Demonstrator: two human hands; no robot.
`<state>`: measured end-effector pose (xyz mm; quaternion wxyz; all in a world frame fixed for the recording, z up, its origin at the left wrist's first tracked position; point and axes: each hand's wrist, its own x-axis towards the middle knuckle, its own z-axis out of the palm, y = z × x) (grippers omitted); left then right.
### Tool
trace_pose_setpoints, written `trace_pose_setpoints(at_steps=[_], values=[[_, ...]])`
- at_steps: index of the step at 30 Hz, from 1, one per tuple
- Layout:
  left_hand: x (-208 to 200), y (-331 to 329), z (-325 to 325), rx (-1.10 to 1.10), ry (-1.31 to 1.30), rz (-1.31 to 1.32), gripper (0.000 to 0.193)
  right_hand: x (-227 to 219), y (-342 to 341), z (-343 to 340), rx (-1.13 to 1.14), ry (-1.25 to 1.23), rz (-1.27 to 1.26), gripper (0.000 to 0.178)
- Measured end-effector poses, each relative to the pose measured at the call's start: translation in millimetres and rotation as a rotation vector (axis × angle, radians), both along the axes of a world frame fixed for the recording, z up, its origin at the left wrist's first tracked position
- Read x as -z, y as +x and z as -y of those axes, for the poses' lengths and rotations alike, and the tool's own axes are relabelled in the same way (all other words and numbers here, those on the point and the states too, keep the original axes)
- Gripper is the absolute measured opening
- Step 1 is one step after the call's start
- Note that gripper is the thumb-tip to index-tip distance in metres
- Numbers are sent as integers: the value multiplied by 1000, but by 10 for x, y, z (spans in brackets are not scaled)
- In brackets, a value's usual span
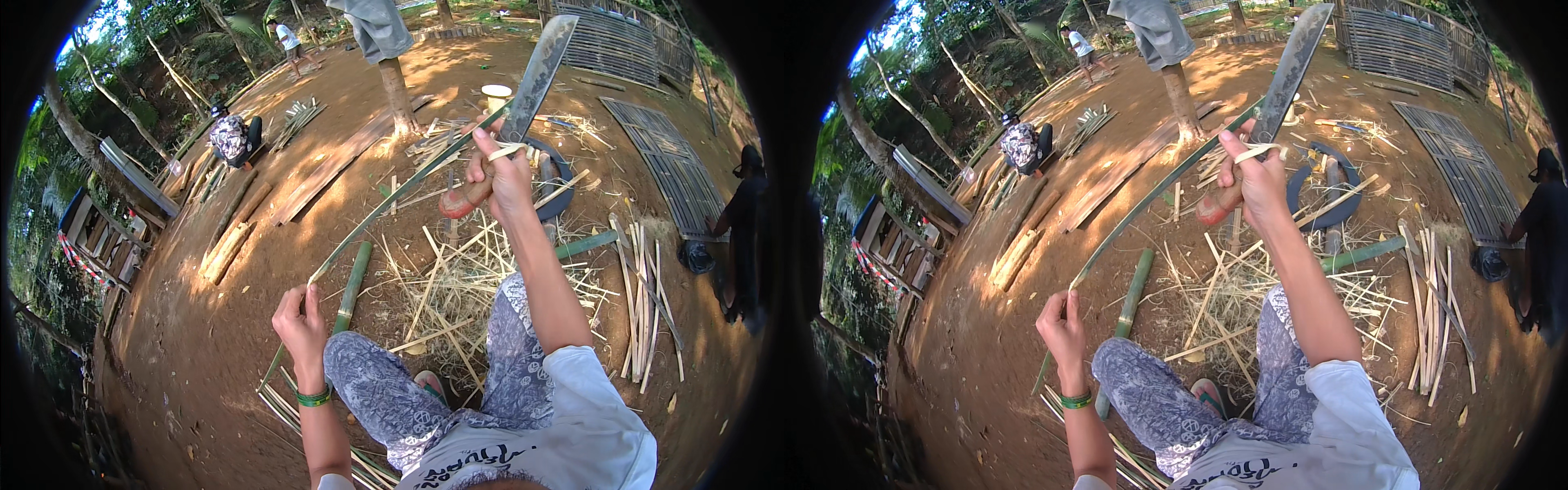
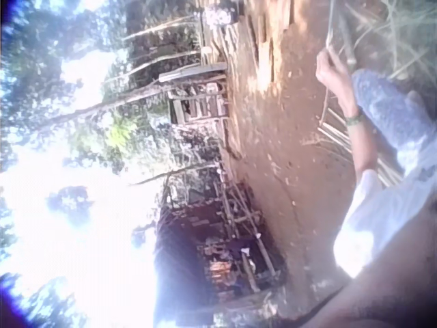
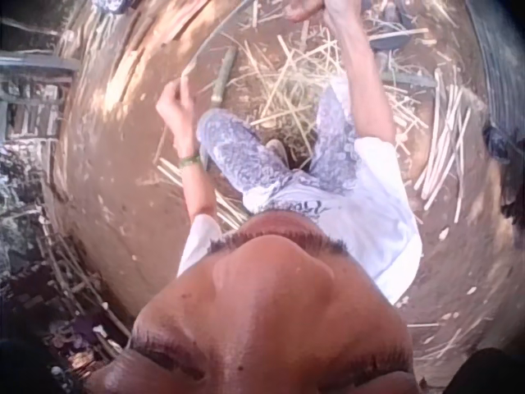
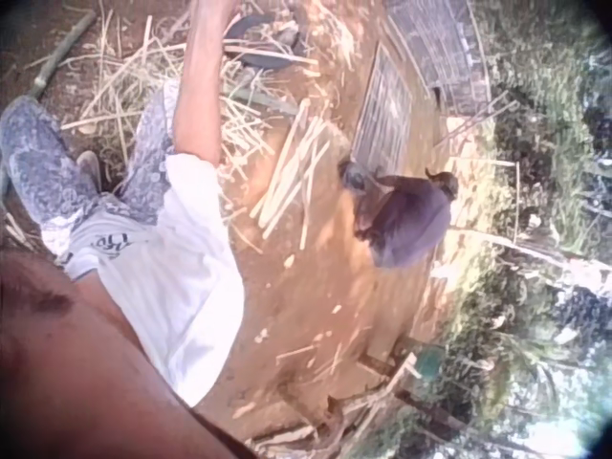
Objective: The person sits on the ground and uses a large knife to split long bamboo poles into thin strips. They hold the bamboo with one hand and strike it with the knife to separate the material, occasionally inspecting the blade and the resulting strips.
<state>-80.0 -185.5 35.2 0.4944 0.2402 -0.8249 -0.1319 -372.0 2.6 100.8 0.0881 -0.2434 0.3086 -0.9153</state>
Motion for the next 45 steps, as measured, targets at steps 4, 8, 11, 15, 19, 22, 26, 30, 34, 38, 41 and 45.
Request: trace_pose_setpoints(at_steps=[4,8,11,15,19,22,26,30,34,38,41,45], values=[[91,-35,79,-139,-86,-69,10,198,-6,68,87,-18,63,23],[148,-26,-54,-102,-18,-29,10,331,-54,60,151,39,87,25],[191,100,-153,100,214,181,10,399,-94,-16,134,115,110,29],[262,262,-208,673,855,519,25,482,-188,-13,77,158,82,28],[345,83,-553,1050,1257,442,39,466,-188,11,15,191,40,29],[371,-34,-709,950,1450,300,37,331,-143,-43,199,398,-76,38],[424,-134,-665,919,1495,69,38,338,10,-159,321,652,-246,57],[255,-325,-649,954,1505,-98,46,568,349,-176,127,830,-569,58],[178,-472,-648,1022,1583,-165,46,709,772,-268,138,1036,-908,61],[323,-514,-820,1031,1697,-10,46,650,1036,-637,18,1498,-983,82],[566,-532,-1081,1081,1810,46,46,963,1115,-963,71,1589,-933,87],[832,-577,-1393,1089,1894,128,49,1258,1172,-1282,113,1680,-932,85]])
